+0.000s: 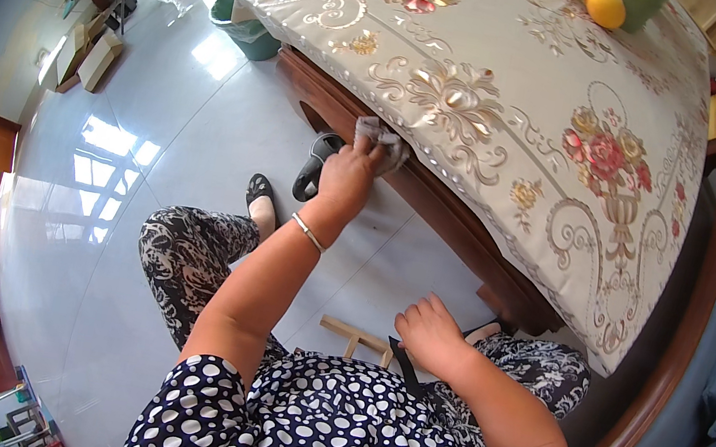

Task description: The person wipes the surface and edges of a dining table covered with a floral tablecloth using a white cloth. They move around the table, cleaning different sections including the corners and the wooden frame beneath the cloth.

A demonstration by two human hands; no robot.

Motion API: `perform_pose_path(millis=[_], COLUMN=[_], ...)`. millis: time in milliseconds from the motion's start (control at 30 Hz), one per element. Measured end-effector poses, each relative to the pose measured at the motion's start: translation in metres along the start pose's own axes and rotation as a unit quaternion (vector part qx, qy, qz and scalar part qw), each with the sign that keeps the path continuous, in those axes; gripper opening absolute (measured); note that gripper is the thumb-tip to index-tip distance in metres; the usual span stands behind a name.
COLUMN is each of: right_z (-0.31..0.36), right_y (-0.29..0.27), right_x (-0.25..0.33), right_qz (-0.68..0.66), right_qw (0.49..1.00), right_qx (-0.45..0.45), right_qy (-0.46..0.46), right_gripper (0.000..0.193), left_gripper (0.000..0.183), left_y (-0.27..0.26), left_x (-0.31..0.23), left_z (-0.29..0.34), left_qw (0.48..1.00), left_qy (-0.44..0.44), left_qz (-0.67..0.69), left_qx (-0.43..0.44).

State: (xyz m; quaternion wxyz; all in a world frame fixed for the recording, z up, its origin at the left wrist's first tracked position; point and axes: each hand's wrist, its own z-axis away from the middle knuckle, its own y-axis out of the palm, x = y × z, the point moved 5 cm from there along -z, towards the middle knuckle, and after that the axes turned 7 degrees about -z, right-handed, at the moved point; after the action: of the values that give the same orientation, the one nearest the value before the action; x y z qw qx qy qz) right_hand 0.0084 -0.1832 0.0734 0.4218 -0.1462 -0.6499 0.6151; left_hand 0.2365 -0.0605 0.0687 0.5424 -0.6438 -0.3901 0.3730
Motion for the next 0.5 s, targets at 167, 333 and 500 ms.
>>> perform_pose_path(millis=[167, 333, 500], right_z=[0.007, 0.010, 0.004], right_y=[0.004, 0.012, 0.020], right_x=[-0.002, -0.006, -0.007], right_qz=[0.011, 0.027, -0.004], right_qw=[1.000, 0.993, 0.986], right_qx=[0.009, 0.095, 0.150], right_qy=[0.012, 0.057, 0.068], right_gripper=[0.012, 0.020, 0.036], left_gripper=[0.030, 0.037, 0.039], left_y=[-0.002, 0.000, 0.007], left_x=[-0.062, -0.124, -0.184], left_z=[0.026, 0.049, 0.076], left_qw=[0.998, 0.992, 0.975], left_qy=[0.058, 0.109, 0.203], left_qz=[-0.017, -0.023, -0.037], left_qx=[0.010, 0.064, 0.076])
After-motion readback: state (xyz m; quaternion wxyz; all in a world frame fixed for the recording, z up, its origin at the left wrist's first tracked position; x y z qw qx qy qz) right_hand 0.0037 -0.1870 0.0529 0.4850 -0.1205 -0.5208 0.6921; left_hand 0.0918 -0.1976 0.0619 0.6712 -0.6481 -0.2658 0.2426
